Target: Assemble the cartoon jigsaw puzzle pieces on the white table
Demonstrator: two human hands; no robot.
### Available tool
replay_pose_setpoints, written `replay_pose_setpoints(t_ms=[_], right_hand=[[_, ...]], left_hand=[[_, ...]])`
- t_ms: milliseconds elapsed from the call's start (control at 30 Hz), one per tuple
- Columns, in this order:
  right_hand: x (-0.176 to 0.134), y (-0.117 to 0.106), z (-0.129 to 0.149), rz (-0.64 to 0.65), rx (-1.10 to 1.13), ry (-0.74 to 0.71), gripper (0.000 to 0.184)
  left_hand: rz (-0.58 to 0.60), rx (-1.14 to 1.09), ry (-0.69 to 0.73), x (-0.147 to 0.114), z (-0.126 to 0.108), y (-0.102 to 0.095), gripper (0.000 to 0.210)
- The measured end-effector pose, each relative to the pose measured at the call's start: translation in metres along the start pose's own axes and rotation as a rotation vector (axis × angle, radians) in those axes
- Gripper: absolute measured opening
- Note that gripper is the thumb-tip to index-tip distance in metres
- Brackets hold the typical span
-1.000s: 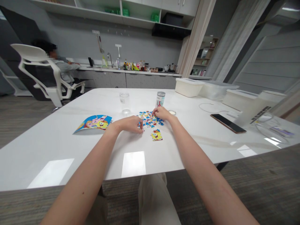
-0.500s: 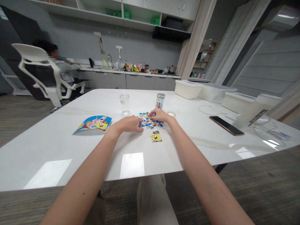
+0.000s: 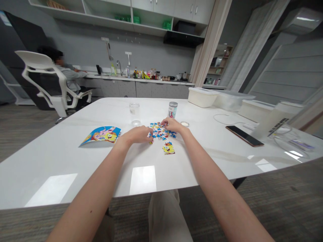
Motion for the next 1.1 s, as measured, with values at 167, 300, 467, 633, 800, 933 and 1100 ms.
replay_pose_setpoints(t_ms=[167, 300, 467, 633, 800, 933, 1100], right_hand=[[-0.001, -0.001, 0.008, 0.047, 0.003, -0.065, 0.022], [0.0, 0.0, 0.011, 0.124, 0.072, -0.077, 0.021], [0.0, 0.001, 0.014, 0.152, 0.093, -0.069, 0.016], [-0.002, -0.002, 0.015, 0.178, 0.104, -0.043, 0.017], [-0.002, -0.001, 0.012, 0.223, 0.158, -0.047, 0.022], [0.0, 0.002, 0.011, 0.271, 0.18, -0.025, 0.018], [0.0, 0.003, 0.011, 0.287, 0.183, -0.006, 0.013]], left_hand=[[0.0, -0.029, -0.001, -0.001, -0.001, -0.002, 0.031], [0.002, -0.02, 0.0, -0.001, -0.001, -0.002, 0.031], [0.002, -0.01, -0.004, -0.001, -0.001, -0.002, 0.032], [-0.012, 0.041, -0.021, -0.003, 0.001, -0.002, 0.032], [-0.039, 0.125, -0.063, -0.002, 0.007, 0.002, 0.036], [-0.041, 0.135, -0.076, -0.002, 0.009, 0.003, 0.036], [-0.018, 0.095, -0.052, -0.003, 0.003, 0.0, 0.033]])
Point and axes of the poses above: each hand's wrist, its own x-axis towards the middle knuckle, its own y-axis out of the palm, z = x × y, the point moved 2 cm from there along x, towards the middle knuckle, and after that the axes turned 1 degree about z, right-handed, at the moved point
